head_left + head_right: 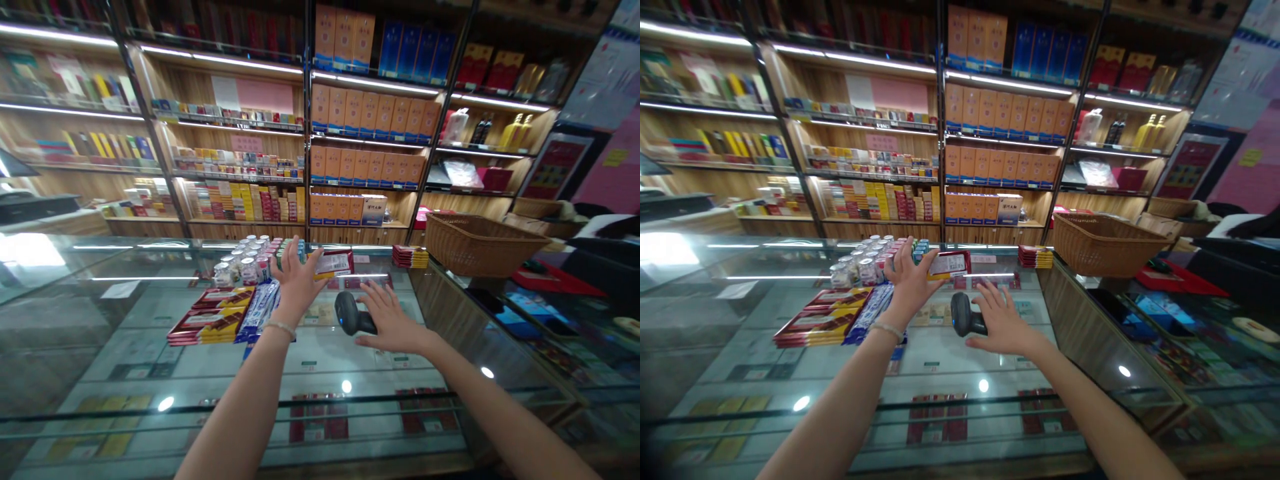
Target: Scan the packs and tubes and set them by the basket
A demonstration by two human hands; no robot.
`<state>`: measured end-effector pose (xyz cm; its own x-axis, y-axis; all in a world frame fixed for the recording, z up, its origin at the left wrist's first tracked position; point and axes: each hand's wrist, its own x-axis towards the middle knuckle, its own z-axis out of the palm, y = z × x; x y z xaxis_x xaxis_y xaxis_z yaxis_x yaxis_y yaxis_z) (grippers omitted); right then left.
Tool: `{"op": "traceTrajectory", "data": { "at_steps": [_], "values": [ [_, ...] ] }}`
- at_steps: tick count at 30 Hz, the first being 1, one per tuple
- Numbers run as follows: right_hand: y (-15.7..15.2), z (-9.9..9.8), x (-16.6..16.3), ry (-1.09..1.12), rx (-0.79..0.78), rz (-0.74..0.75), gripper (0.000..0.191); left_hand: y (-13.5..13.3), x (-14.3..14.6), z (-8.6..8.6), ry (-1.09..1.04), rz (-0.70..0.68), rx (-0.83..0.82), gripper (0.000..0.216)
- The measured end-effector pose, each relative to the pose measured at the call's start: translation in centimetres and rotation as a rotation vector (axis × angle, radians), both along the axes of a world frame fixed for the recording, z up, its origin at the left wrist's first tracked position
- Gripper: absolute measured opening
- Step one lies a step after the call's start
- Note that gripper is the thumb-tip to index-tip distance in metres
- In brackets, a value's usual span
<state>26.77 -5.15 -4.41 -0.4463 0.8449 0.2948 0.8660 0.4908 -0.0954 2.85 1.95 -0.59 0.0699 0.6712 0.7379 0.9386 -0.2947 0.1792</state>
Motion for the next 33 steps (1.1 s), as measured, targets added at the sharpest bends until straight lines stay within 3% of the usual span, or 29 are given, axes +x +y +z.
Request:
{"op": "traceTrajectory", "data": {
  "at_steps": [2,8,14,20,27,33],
  "values": [
    [1.1,0.9,0.9,0.045,-0.023,-0.022,0.097,0.0,0.0,0.0,0.004,0.004,0.003,0.07],
    [6.0,4.3,2.3,0.164,0.264,-0.217,0.093,-0.3,0.3,0.2,0.024,0.001,0.004,0.071],
    [8.5,3.5,1.2,0.199,0.254,-0.23,0.093,-0.9,0.6,0.6,0.074,-0.024,0.004,0.073],
    [8.1,2.3,1.3,0.24,0.29,-0.16,0.075,-0.9,1.2,0.6,0.105,-0.062,0.023,0.069],
    [6.0,4.0,1.7,0.215,0.358,-0.14,0.071,-0.9,1.4,1.0,0.111,-0.052,0.025,0.07],
    [4.8,4.8,1.4,0.204,0.552,-0.047,0.069,-1.6,1.5,1.9,0.155,-0.045,0.045,0.083]
  ]
}}
